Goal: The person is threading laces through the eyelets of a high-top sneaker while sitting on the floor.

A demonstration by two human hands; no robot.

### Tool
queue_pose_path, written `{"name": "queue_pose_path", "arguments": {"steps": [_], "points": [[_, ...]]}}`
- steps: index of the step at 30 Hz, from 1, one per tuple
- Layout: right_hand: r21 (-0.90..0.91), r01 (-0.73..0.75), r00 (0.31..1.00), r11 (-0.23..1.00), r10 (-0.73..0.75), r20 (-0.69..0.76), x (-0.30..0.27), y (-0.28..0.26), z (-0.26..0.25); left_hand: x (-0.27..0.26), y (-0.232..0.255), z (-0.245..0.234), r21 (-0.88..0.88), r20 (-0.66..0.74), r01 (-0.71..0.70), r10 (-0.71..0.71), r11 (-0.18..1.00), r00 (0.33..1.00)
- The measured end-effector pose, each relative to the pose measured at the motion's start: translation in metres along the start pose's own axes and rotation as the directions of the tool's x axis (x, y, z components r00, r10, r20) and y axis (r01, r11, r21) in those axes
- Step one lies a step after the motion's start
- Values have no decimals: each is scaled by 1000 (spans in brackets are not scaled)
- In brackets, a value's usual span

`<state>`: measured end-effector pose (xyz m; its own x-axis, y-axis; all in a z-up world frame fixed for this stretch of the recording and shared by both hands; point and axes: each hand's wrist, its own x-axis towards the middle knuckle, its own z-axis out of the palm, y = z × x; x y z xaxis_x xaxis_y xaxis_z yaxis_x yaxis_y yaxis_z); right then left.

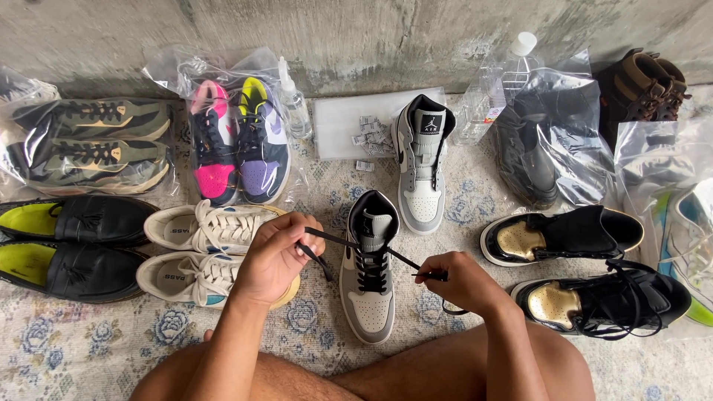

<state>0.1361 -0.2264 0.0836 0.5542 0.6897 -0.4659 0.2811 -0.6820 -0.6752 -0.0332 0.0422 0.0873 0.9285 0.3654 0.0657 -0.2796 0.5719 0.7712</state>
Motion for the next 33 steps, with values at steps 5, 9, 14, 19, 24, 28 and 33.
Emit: {"name": "queue_pose_path", "arguments": {"steps": [5, 9, 14, 19, 24, 28, 33], "points": [[-35, -4, 998, 999, 6, 56, 7, 7, 4, 2, 8, 6, -125, 42, -88, 94, 988, 995], [-15, -20, 989, 1000, 22, 146, 7, -3, 10, 1, 9, 7, -151, 38, -99, 106, 984, 994], [65, 136, 927, 989, -150, 344, 4, -26, 28, 2, 5, 4, -123, 68, -110, 119, 986, 991], [-169, 148, 931, 975, -79, 356, 1, -46, 38, -2, 15, 8, -245, 98, 5, 20, 970, 995], [-266, 121, 899, 956, 8, 438, -21, -58, 24, -2, 12, 8, -168, 145, 34, -10, 985, 989], [-173, 257, 952, 951, -280, -123, -12, -48, 37, -4, 5, 23, -28, 349, 55, -42, 998, 936], [-84, 485, 758, 871, -466, -456, 20, -38, 86, -21, -15, 49, 77, 422, 95, -119, 992, 899]]}}
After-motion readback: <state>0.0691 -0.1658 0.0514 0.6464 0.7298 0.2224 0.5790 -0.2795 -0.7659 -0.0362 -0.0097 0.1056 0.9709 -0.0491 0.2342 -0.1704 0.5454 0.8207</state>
